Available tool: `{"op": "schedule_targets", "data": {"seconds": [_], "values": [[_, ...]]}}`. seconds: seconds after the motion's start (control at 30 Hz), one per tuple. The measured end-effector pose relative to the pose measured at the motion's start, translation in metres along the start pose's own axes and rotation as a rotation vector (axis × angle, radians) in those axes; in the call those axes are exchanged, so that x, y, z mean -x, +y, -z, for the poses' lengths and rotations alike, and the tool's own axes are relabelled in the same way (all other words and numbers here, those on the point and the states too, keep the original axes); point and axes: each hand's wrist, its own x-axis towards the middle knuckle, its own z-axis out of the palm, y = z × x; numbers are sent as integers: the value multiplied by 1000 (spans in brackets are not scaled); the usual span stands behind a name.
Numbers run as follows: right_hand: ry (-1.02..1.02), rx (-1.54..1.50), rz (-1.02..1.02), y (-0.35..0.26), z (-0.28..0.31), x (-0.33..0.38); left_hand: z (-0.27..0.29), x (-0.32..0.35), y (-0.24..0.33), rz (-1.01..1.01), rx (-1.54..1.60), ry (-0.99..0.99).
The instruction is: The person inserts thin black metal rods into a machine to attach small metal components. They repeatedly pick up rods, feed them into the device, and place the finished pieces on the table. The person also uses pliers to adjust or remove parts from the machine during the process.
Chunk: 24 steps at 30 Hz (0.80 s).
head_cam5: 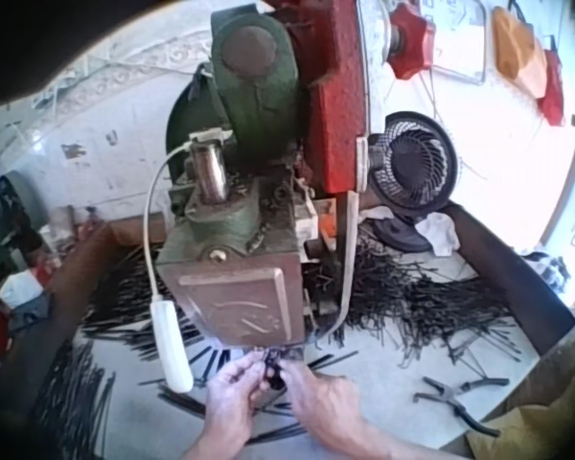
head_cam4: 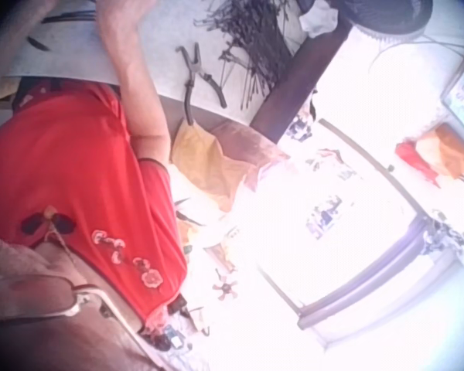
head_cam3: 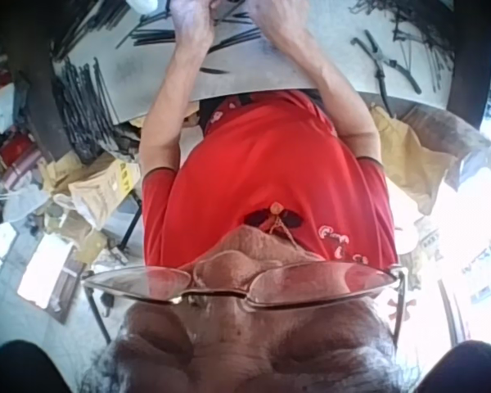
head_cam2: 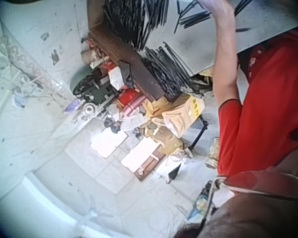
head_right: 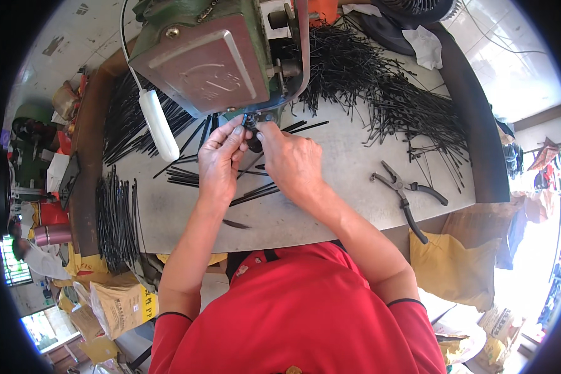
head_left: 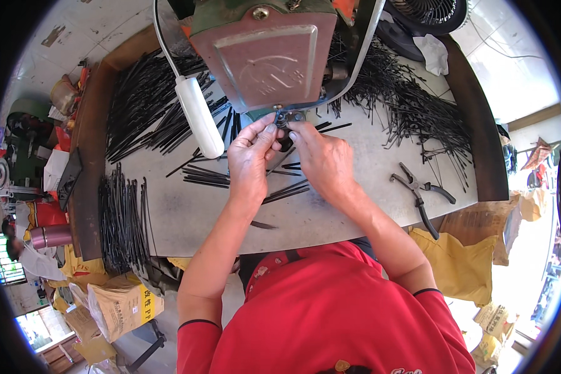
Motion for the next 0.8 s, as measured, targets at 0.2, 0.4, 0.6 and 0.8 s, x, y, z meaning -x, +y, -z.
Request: {"op": "schedule_targets", "data": {"seconds": [0.2,0.4,0.6,0.8], "values": [[-70,20,-46,0,-7,10,2,-1,-3,-9,-40,22],[2,-7,8,1,-7,8,6,-4,7,-4,-140,-16],[4,14,37,-1,-3,6,4,-2,4,0,-97,5],[10,38,54,-1,-1,5,2,-1,6,-12,-75,-4]]}}
